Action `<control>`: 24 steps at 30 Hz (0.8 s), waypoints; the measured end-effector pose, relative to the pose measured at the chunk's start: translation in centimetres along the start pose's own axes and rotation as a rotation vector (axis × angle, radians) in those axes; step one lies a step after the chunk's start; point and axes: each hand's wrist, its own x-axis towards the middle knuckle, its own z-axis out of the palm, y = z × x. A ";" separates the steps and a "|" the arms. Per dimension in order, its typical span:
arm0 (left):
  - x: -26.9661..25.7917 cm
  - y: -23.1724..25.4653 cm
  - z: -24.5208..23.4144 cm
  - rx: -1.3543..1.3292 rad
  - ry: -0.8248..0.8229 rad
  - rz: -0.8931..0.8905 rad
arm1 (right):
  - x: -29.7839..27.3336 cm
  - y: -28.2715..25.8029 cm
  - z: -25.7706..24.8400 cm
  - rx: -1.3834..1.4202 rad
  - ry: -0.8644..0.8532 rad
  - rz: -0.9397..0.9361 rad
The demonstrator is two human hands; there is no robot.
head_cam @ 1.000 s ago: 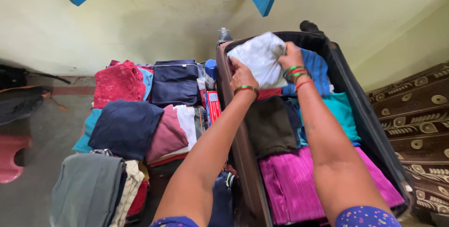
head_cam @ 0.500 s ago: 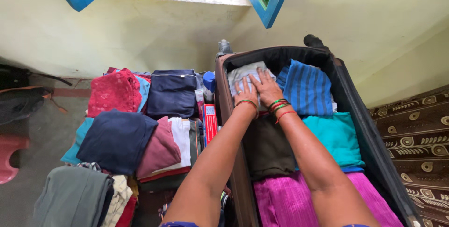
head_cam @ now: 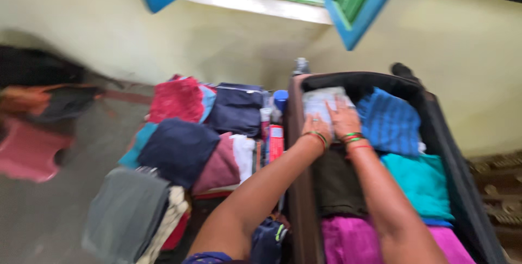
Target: The person picks up folded pieces of clothing from a bed and places them into an open suitcase, smoothing each item down with their hands.
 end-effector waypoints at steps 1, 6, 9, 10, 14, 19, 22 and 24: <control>-2.8 -1.2 0.1 -0.034 0.162 0.065 | -0.1 0.1 -1.1 -0.019 -0.032 0.030; -14.0 -11.8 0.8 -0.367 0.958 0.168 | 0.1 -3.3 -9.5 0.024 0.195 0.146; -18.8 -21.9 2.0 -0.089 1.005 -0.085 | 2.4 -9.4 -12.0 0.303 0.456 0.254; -20.7 -25.3 3.1 -0.163 1.043 -0.143 | 3.2 -11.6 -12.2 0.458 0.529 0.303; -25.2 -37.4 8.8 -0.316 0.590 -0.685 | 4.5 -23.7 -8.5 1.530 0.162 0.390; -28.7 -44.5 17.8 -0.497 0.059 -0.874 | 2.4 -40.6 -1.1 1.799 -0.508 0.741; -29.3 -45.1 20.6 -0.690 0.022 -0.893 | 1.5 -46.0 -1.6 1.946 -0.592 0.857; -29.2 -45.2 21.3 -0.705 0.024 -0.860 | 1.5 -48.3 -4.1 1.661 -0.620 1.113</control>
